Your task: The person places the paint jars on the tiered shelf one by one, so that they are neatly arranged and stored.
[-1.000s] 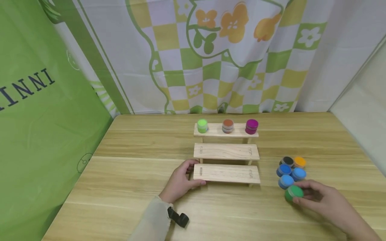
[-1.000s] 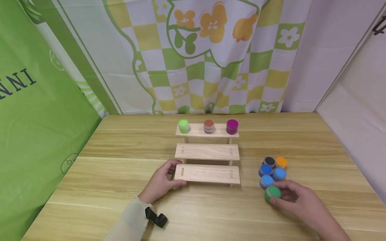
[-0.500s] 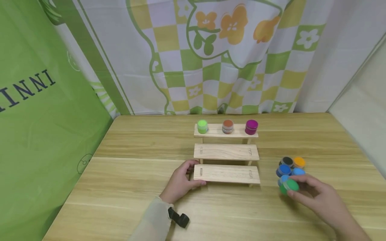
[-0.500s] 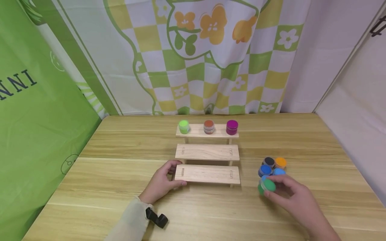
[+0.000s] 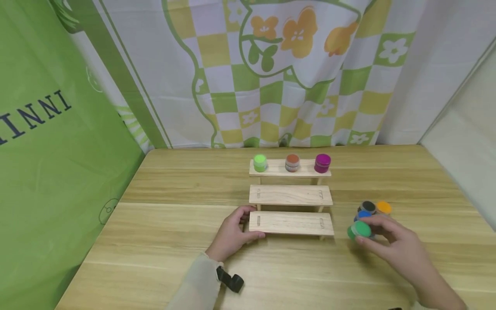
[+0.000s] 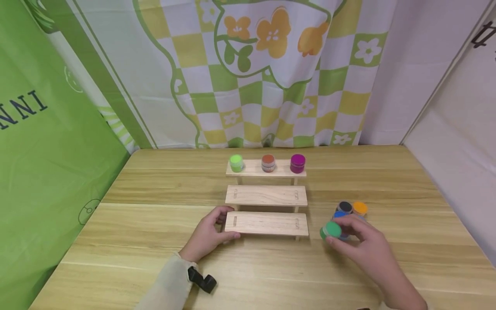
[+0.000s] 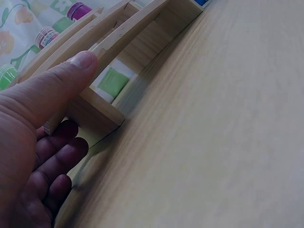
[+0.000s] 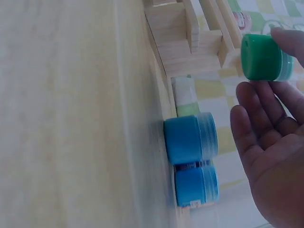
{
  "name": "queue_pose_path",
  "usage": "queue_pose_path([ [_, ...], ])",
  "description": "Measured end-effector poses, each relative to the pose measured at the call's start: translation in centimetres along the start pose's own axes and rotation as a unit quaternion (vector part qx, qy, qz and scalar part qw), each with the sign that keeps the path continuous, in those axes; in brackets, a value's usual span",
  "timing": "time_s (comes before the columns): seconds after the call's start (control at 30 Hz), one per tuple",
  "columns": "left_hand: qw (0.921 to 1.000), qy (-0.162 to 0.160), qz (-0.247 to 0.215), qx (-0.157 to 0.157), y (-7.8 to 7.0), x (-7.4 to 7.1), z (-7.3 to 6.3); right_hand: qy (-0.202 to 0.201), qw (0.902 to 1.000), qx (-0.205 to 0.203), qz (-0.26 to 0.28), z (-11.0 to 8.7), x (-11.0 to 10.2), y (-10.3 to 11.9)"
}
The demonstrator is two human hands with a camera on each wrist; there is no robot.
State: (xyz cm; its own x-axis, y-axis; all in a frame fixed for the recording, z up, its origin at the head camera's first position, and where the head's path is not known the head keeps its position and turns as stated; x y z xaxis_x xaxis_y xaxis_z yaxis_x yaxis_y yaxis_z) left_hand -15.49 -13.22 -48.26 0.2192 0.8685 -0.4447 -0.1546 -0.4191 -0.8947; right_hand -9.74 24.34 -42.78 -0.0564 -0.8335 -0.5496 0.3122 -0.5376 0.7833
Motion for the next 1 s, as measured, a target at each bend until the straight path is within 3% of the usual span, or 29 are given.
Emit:
queue_pose_path([
  [0.13, 1.0, 0.001, -0.001, 0.001, 0.1, 0.0, 0.0, -0.005, 0.9994, -0.032, -0.012, 0.7, 0.5, 0.7],
  [0.37, 1.0, 0.003, 0.0, -0.002, 0.0, 0.0, 0.0, -0.003, 0.9979, -0.011, -0.064, 2.0, 1.0, 1.7],
  [0.63, 1.0, 0.002, 0.0, -0.002, 0.0, 0.0, 0.1, -0.006, 0.9979, -0.046, -0.045, 3.9, 2.0, 3.1],
  [1.0, 0.9999, 0.003, 0.012, -0.007, 0.0, 0.0, 0.1, 0.012, 0.9981, -0.055, -0.026, 6.1, 3.3, 4.5],
])
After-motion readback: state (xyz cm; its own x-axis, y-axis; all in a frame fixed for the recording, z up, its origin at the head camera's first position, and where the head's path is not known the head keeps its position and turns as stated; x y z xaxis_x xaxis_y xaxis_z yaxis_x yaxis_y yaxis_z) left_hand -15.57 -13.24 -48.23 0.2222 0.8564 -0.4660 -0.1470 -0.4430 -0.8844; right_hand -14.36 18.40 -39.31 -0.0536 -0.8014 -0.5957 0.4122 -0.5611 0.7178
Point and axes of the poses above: each hand's wrist, its own z-axis towards the middle knuckle, its own x-axis out of the palm, y = z × x, the point moved 3 cm from there along z, towards the middle knuckle
